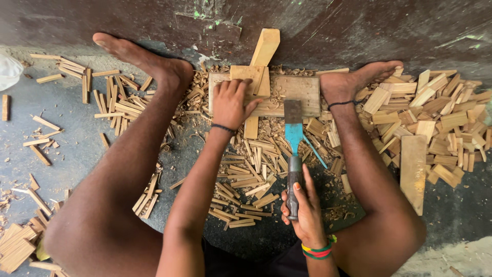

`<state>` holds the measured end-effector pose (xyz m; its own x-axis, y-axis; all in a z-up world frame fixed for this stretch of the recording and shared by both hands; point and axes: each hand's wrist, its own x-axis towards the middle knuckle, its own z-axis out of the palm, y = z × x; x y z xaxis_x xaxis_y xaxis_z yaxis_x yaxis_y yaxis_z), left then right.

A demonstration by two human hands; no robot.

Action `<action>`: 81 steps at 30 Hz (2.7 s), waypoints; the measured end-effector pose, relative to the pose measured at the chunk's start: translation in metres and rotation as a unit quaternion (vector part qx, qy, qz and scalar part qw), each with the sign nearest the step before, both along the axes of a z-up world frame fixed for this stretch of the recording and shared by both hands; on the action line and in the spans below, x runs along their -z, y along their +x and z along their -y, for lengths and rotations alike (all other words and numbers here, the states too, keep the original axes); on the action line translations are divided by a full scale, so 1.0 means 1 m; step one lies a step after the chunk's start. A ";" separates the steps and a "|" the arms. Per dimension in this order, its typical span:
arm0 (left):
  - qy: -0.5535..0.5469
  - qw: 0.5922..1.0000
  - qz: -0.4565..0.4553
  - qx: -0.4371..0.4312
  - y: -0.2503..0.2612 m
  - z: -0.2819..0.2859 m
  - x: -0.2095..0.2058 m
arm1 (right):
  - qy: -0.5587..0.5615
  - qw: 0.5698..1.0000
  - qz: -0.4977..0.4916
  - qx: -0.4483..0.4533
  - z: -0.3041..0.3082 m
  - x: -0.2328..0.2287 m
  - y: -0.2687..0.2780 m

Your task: The person sits on the floor and uses a chisel and mallet to carve a piece of wood held between their feet. They repeatedly strike the chisel to shape the wood, occasionally adjusting the piece and clearing away wood shavings.

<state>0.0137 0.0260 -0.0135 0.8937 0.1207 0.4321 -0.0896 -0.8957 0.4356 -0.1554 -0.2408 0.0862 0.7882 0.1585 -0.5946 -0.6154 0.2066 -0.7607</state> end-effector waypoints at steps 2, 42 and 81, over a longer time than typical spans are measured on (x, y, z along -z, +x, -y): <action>-0.004 1.000 -0.004 0.002 0.005 0.006 -0.002 | 0.001 1.000 0.000 0.002 0.000 0.000 -0.002; -0.180 0.918 0.007 0.352 -0.022 0.086 -0.049 | 0.028 0.998 -0.036 -0.039 -0.013 -0.014 -0.002; -0.078 0.941 -0.057 0.323 0.033 0.080 -0.010 | 0.035 0.998 0.020 -0.046 -0.054 0.045 0.038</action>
